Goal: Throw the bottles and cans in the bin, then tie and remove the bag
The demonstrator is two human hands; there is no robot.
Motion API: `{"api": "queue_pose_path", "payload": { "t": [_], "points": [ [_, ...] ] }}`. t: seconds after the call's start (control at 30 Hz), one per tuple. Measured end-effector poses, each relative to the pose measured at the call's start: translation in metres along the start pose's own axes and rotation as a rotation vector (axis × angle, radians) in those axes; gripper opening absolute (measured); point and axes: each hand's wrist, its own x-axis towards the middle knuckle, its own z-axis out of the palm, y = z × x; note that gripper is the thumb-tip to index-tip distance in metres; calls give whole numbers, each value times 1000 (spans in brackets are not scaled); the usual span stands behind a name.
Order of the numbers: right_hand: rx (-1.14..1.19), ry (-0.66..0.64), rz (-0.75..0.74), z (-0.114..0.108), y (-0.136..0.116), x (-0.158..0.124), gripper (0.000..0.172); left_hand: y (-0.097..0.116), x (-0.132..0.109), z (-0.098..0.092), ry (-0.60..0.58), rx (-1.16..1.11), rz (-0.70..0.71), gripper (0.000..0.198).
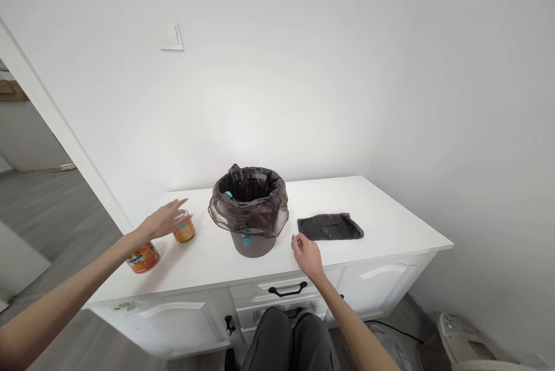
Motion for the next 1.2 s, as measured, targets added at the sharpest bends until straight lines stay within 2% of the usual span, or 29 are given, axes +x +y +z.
{"api": "queue_pose_path", "payload": {
  "t": [0.07, 0.13, 0.27, 0.33, 0.43, 0.47, 0.53, 0.57, 0.63, 0.7, 0.77, 0.8, 0.87, 1.0, 1.1, 1.2],
  "points": [
    [-9, 5, -4, 0, 1, 0, 54, 1, 1, 6, -74, -10, 2, 70],
    [-15, 9, -8, 0, 1, 0, 55, 3, 3, 8, -90, -11, 4, 67],
    [-19, 4, -11, 2, 1, -1, 54, 11, 3, -3, -85, -9, -8, 61],
    [-29, 2, -11, 3, 3, -1, 53, 24, 1, -15, 73, -44, -35, 61],
    [-44, 1, -15, 4, 8, -1, 53, 60, -3, -42, 525, -215, -16, 64],
    [-44, 2, -17, 5, 9, -2, 54, 75, -5, -53, 641, -280, 20, 63],
    [-40, 3, -22, 5, 10, -2, 55, 107, -10, -74, 764, -370, 136, 61],
    [-39, 3, -23, 5, 11, -2, 56, 122, -12, -84, 769, -389, 211, 58],
    [-39, 3, -23, 5, 12, -2, 56, 147, -17, -96, 680, -360, 362, 54],
    [-43, 3, -21, 5, 13, -2, 56, 164, -17, -99, 530, -283, 484, 52],
    [-43, 2, -19, 5, 15, -1, 55, 172, -12, -94, 404, -218, 564, 54],
    [-41, 0, -17, 5, 15, -1, 55, 172, -8, -89, 370, -208, 588, 55],
    [-32, -7, -11, 5, 13, 0, 53, 169, 1, -79, 378, -223, 602, 57],
    [-9, -4, 0, 3, 8, -1, 51, 143, 5, -67, 558, -263, 506, 52],
    [-3, -7, 15, 2, 5, -1, 50, 102, -4, -63, 601, -201, 347, 52],
    [3, -25, 23, 2, 5, -1, 49, 41, -20, -50, 495, -70, 142, 59]
  ]
}}
